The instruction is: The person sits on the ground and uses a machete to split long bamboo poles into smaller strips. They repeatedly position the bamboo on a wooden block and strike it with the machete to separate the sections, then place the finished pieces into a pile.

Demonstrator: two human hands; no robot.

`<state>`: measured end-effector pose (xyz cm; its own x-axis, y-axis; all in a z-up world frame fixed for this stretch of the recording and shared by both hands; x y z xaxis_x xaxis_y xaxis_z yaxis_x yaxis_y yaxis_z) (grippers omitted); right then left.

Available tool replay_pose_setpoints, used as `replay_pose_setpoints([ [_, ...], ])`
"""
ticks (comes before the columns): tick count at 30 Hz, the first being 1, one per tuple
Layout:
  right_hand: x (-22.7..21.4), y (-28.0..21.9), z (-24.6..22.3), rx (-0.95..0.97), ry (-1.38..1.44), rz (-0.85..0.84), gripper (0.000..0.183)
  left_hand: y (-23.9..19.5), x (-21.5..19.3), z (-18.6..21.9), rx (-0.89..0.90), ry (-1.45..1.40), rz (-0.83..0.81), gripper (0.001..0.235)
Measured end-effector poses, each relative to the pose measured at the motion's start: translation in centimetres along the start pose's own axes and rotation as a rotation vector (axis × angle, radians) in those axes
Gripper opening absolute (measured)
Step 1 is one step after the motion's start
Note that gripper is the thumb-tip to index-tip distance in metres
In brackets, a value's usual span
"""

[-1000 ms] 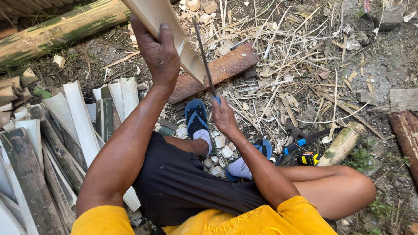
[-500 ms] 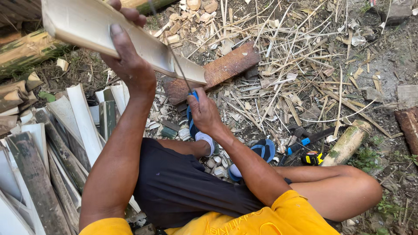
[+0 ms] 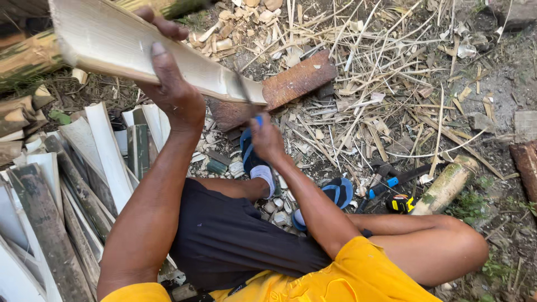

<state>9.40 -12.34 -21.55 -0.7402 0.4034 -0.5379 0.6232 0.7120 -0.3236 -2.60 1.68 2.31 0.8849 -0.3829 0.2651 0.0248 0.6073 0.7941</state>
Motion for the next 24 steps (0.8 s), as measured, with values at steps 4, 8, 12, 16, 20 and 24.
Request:
replay_pose_setpoints([
  [4,0.8,4.6,6.4,0.135,-0.109,0.045,0.048,0.3,0.4,0.0,-0.021,0.015,0.021,0.042],
  [8,-0.2,2.9,4.1,0.003,-0.018,0.002,0.049,0.3,0.8,-0.7,-0.008,0.023,0.022,0.039],
  [12,1.1,0.5,6.4,0.017,0.015,-0.029,0.049,0.4,0.6,-0.8,0.006,-0.023,0.014,0.036],
  [16,2.3,4.7,14.3,0.121,-0.03,0.048,0.05,1.1,1.1,-0.2,-0.027,-0.019,-0.03,0.036],
  [20,0.1,4.0,15.7,0.123,-0.104,0.013,0.053,1.9,1.7,-0.6,-0.128,-0.065,-0.095,0.047],
  [24,-5.2,1.2,6.5,-0.065,-0.107,-0.008,0.054,0.9,2.5,-0.5,-0.326,-0.305,-0.298,0.065],
])
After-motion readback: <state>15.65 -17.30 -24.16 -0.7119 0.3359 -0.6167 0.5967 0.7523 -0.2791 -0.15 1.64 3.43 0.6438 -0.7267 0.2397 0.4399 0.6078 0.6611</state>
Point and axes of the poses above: each hand's wrist, its own y-axis towards the middle knuckle, its own x-axis out of the palm, z = x × y, the point moved 6 cm from there along y, towards the middle knuckle, and after that the axes turned 13 degrees about x, right-handed, at the moved point
